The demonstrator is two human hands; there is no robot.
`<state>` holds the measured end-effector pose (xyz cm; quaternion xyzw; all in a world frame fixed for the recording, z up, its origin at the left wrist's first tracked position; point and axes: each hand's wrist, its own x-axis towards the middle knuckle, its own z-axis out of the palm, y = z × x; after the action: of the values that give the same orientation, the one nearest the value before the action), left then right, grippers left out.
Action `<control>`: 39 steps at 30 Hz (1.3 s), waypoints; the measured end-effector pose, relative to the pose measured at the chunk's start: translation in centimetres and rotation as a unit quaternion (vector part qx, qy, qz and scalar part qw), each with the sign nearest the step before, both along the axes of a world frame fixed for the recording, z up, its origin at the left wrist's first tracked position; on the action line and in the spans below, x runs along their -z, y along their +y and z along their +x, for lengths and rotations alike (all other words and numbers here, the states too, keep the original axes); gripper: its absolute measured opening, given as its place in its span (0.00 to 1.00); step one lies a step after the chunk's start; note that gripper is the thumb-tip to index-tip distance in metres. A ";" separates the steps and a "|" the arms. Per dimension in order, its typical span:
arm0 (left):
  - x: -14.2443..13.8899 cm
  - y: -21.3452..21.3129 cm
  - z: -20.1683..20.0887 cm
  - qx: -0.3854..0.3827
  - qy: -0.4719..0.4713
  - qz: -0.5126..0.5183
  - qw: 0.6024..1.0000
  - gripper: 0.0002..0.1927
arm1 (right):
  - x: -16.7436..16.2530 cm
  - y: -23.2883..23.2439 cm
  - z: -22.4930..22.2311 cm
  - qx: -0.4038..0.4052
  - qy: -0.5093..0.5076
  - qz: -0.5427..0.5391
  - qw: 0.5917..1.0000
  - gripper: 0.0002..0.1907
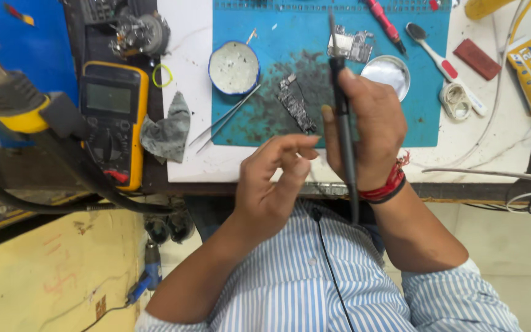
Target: The person uses a soldering iron and tweezers to apply solder to a small circuit board. They repeatedly heat and reposition the board while working on specific solder joints.
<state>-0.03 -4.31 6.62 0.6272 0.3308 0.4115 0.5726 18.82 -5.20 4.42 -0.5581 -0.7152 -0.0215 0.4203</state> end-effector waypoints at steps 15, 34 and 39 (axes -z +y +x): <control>6.2 2.0 0.5 -0.112 -0.193 -0.191 0.956 0.11 | -4.5 -6.2 2.2 -0.134 0.311 -0.349 0.874 0.07; 8.3 0.8 0.3 -0.096 -0.181 -0.164 0.965 0.12 | -3.0 -8.4 1.8 -0.404 0.311 -0.415 0.754 0.12; 8.7 1.0 0.7 -0.083 -0.196 -0.161 0.964 0.12 | -6.3 -7.6 4.6 -0.585 0.455 -0.247 0.625 0.12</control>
<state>0.66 -3.35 -2.05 0.4045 0.3248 0.5136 0.6834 23.41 -12.76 10.67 -0.0439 -0.5871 0.6629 0.4626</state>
